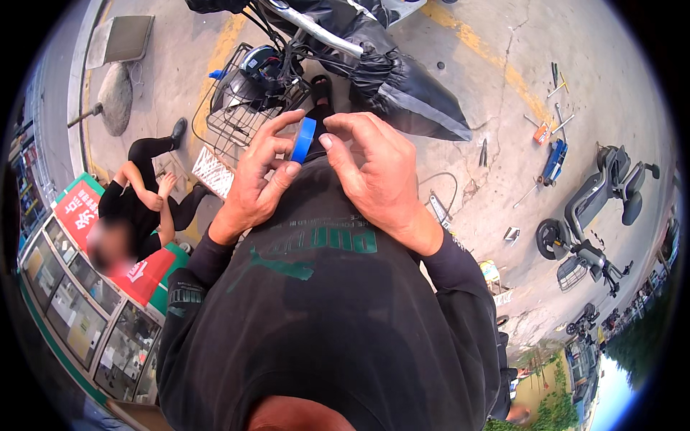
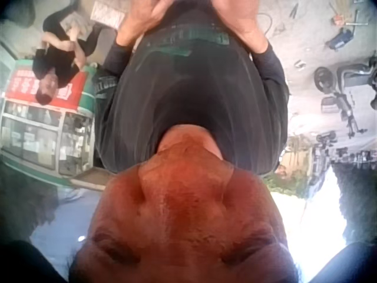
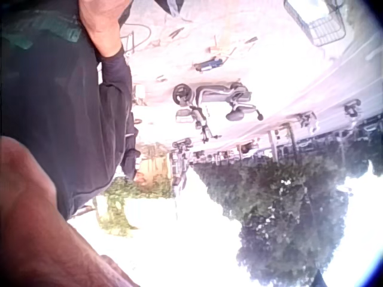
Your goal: The person repairs wiring on a scooter's handlebar area. They use pliers to strip and twist wires, then wrap connections with blue electrical tape. The work is performed outdoors on a paved surface with other scooters nearby.
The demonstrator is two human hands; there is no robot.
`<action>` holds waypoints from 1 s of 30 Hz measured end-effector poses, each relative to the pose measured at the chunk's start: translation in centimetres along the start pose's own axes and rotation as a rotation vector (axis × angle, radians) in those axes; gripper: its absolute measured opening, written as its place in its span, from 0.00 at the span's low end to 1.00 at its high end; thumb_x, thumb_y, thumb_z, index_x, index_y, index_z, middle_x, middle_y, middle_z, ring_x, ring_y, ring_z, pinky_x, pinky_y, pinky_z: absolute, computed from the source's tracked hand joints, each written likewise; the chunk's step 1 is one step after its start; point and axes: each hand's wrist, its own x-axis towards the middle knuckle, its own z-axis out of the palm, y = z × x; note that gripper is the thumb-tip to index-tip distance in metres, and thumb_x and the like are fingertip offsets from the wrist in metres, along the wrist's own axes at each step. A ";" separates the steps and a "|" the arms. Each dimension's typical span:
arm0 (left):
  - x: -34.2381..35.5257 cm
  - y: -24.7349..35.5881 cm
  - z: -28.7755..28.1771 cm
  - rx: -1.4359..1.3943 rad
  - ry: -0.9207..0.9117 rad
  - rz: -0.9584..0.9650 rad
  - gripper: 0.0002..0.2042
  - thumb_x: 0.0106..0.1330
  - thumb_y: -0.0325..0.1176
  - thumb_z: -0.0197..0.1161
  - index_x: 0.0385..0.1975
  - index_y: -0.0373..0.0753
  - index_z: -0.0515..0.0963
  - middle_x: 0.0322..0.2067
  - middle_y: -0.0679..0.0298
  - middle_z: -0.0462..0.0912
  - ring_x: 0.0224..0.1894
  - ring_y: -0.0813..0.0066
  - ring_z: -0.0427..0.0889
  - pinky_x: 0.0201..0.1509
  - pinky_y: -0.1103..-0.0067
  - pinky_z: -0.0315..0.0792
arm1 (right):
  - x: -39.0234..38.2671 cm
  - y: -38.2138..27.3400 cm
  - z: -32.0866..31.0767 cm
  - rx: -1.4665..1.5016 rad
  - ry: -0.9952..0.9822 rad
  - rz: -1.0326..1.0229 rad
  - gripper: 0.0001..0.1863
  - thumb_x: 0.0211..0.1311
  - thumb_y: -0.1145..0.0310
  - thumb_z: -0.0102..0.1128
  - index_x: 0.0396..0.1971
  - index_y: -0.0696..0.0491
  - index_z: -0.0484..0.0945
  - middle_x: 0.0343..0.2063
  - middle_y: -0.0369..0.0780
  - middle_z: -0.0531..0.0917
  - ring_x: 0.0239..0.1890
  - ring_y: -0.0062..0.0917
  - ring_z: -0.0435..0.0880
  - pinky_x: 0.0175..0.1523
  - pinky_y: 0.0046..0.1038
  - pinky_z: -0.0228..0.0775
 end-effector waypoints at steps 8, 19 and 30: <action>0.4 0.2 -0.2 0.234 0.039 0.107 0.10 0.63 0.24 0.67 0.42 0.35 0.75 0.62 0.43 0.72 0.53 0.42 0.82 0.52 0.64 0.79 | 1.3 0.0 -0.1 -0.273 -0.007 -0.421 0.11 0.50 0.79 0.71 0.36 0.56 0.83 0.31 0.39 0.86 0.32 0.32 0.86 0.34 0.30 0.77; 0.0 0.8 0.1 0.405 -0.051 0.159 0.12 0.61 0.24 0.69 0.43 0.34 0.76 0.60 0.45 0.76 0.52 0.45 0.82 0.53 0.64 0.78 | 0.3 0.5 -0.6 -0.436 -0.145 -0.399 0.11 0.48 0.80 0.70 0.34 0.56 0.82 0.27 0.40 0.84 0.28 0.34 0.85 0.32 0.31 0.77; -0.3 1.9 0.6 0.318 -0.094 0.095 0.11 0.63 0.25 0.68 0.43 0.33 0.76 0.57 0.44 0.78 0.50 0.45 0.83 0.51 0.64 0.78 | -0.9 1.3 -1.7 -0.188 -0.124 -0.308 0.06 0.54 0.75 0.70 0.31 0.56 0.81 0.25 0.42 0.84 0.28 0.38 0.84 0.32 0.36 0.76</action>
